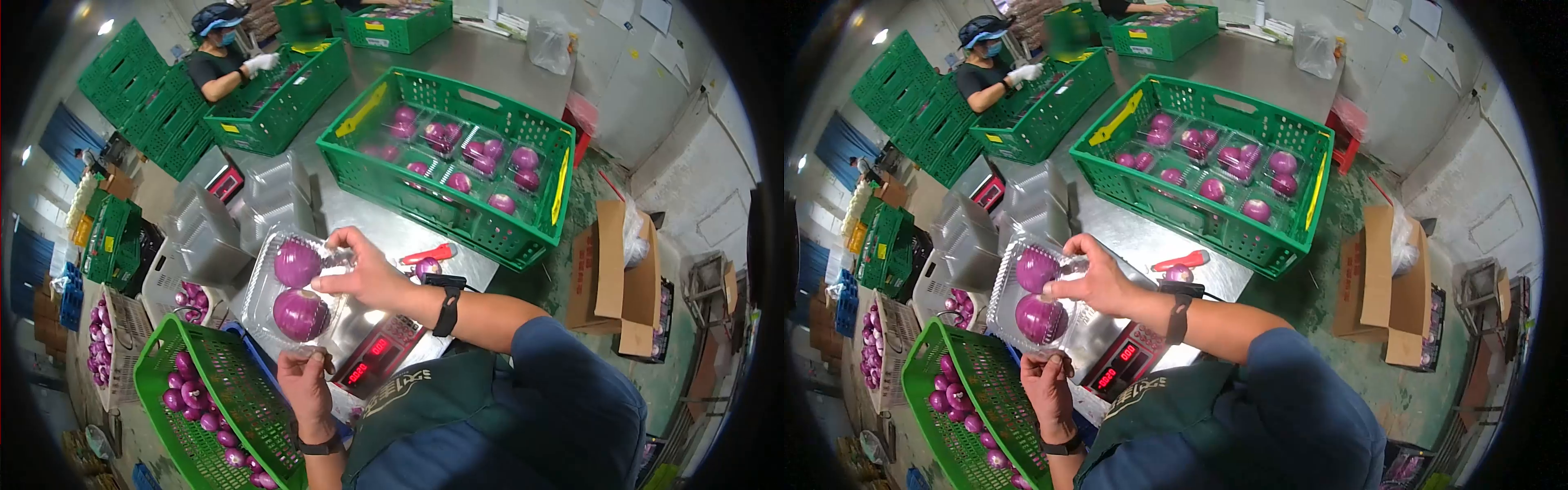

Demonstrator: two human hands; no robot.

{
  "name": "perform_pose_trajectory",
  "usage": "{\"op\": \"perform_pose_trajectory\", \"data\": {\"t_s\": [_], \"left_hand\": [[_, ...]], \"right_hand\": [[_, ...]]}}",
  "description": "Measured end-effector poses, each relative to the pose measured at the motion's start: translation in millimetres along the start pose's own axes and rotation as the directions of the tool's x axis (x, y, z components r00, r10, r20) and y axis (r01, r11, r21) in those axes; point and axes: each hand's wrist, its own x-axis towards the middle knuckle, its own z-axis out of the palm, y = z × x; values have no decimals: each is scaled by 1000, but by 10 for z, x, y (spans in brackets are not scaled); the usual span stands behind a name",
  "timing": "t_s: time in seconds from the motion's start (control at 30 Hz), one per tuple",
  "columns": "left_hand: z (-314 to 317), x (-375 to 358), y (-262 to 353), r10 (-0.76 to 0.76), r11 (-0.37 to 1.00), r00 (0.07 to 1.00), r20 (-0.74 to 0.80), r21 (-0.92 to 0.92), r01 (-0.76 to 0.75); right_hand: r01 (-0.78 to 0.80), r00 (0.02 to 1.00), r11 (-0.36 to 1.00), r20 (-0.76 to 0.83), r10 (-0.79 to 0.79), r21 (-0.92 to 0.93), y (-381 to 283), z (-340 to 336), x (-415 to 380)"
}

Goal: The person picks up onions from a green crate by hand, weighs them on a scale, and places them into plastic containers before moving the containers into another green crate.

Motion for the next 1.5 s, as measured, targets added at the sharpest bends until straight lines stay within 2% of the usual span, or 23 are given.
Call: {"op": "perform_pose_trajectory", "data": {"t_s": [0.07,0.13,0.17,0.2,0.27,0.4,0.47,0.5,0.6,0.67,0.73,0.77,0.87,0.9,0.97,1.07,1.1,1.2,1.23,1.3,1.33,1.4,1.5], "left_hand": [[111,59,60,12,997,1000,6,82,-13],[194,58,176,32,979,999,-43,204,-23],[199,39,220,59,970,996,-68,238,-41],[191,12,253,83,960,992,-91,273,-55],[-55,-50,342,122,947,974,-191,315,-57],[-501,-286,646,329,879,839,-433,465,-104],[-1029,-468,687,471,791,753,-460,598,-130],[-1016,-567,779,544,727,689,-479,680,-101],[-1266,-985,942,651,582,547,-526,809,86],[-1019,-1167,1049,484,717,479,-732,646,263],[-1104,-1337,960,506,497,447,-738,673,548],[-1157,-1439,922,520,364,430,-738,647,670],[-1256,-1572,742,529,90,429,-732,551,830],[-1301,-1561,718,399,354,333,-854,479,803],[-1427,-1522,698,337,390,302,-892,424,817],[-1305,-1403,730,295,409,278,-914,383,828],[-1265,-1357,769,291,406,276,-916,380,831],[-1405,-1387,732,266,366,263,-927,349,863],[-1349,-1342,731,264,378,271,-926,358,854],[-1172,-1254,788,269,405,283,-921,374,834],[-1176,-1234,800,242,384,239,-940,319,867],[-1208,-1265,825,193,339,142,-971,202,919],[-1737,-1633,638,41,622,279,-960,243,744]], "right_hand": [[-132,990,979,-22,137,153,-256,-28,183],[-118,991,960,-32,130,256,-296,-148,424],[-29,992,994,-118,41,108,-404,-216,557],[-71,992,985,-91,85,154,-569,-346,649],[31,978,992,-210,-5,118,-630,-566,946],[49,911,995,-413,-8,89,-854,-1096,1453],[103,868,994,-491,-76,28,-766,-1493,1780],[77,838,997,-541,-71,-12,-712,-1695,1916],[-64,697,963,-702,-145,-263,-415,-2301,2265],[-148,601,920,-772,-208,-363,-203,-2552,2342],[-231,572,898,-799,-186,-375,63,-2778,2392],[-274,571,907,-813,-114,-320,296,-2980,2494],[-309,572,893,-814,-101,-328,422,-3093,2632],[-300,581,908,-811,-69,-292,412,-3105,2716],[-282,593,934,-805,-9,-219,403,-3165,2954],[-431,553,706,-783,-286,-562,590,-3228,3284],[-316,632,717,-702,-329,-621,681,-3245,3276],[-180,887,347,-304,-347,-920,1013,-3085,3140],[-245,914,283,-319,-252,-927,1114,-3013,3059],[-231,911,277,-308,-276,-933,1245,-3156,3033],[-214,909,280,-296,-293,-936,1231,-3128,3044],[-300,912,278,-360,-195,-912,1148,-3070,3044],[-448,888,127,-457,-51,-885,802,-2836,3059]]}}
